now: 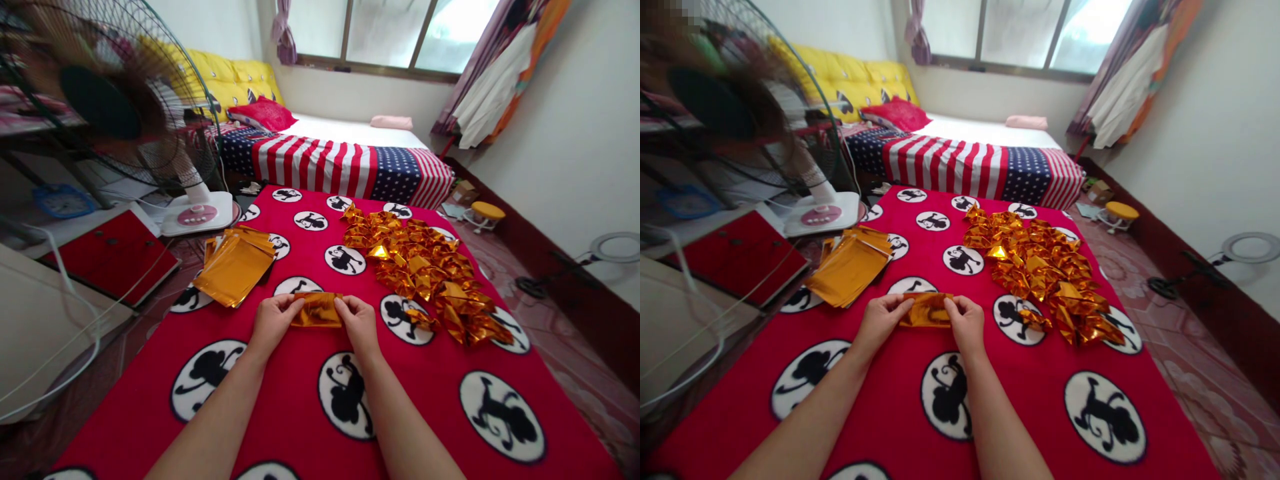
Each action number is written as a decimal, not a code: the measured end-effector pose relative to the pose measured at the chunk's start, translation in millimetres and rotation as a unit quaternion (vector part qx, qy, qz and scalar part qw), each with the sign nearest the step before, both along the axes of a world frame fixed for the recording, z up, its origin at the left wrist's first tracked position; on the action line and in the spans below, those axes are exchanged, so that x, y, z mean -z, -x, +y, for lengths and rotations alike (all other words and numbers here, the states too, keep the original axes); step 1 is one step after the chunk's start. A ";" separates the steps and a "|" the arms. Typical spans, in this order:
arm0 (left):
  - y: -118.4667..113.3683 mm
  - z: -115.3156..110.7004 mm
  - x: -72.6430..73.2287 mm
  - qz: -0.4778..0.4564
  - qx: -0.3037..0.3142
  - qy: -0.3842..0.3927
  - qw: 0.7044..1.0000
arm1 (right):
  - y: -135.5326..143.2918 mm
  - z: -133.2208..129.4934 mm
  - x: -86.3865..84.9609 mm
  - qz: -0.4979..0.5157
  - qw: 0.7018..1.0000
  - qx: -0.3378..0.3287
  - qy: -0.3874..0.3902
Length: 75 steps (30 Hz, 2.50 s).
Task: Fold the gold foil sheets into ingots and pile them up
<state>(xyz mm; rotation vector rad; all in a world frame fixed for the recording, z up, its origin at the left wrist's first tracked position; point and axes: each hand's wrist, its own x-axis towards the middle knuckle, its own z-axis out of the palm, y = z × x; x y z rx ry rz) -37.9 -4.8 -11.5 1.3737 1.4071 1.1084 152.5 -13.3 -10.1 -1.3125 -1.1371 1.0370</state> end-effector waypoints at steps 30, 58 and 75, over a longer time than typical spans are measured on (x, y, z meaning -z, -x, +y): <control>-2.0 -0.3 0.1 0.044 -0.031 -0.024 0.998 | -0.3 -1.3 3.7 -0.009 1.000 0.003 0.002; -8.8 -2.4 -5.5 0.259 -0.063 -0.128 0.955 | 5.4 0.2 2.7 -0.229 0.969 0.075 -0.045; -18.7 -4.7 -13.2 0.415 -0.092 -0.076 0.902 | 7.4 6.0 0.1 -0.333 0.939 0.081 -0.001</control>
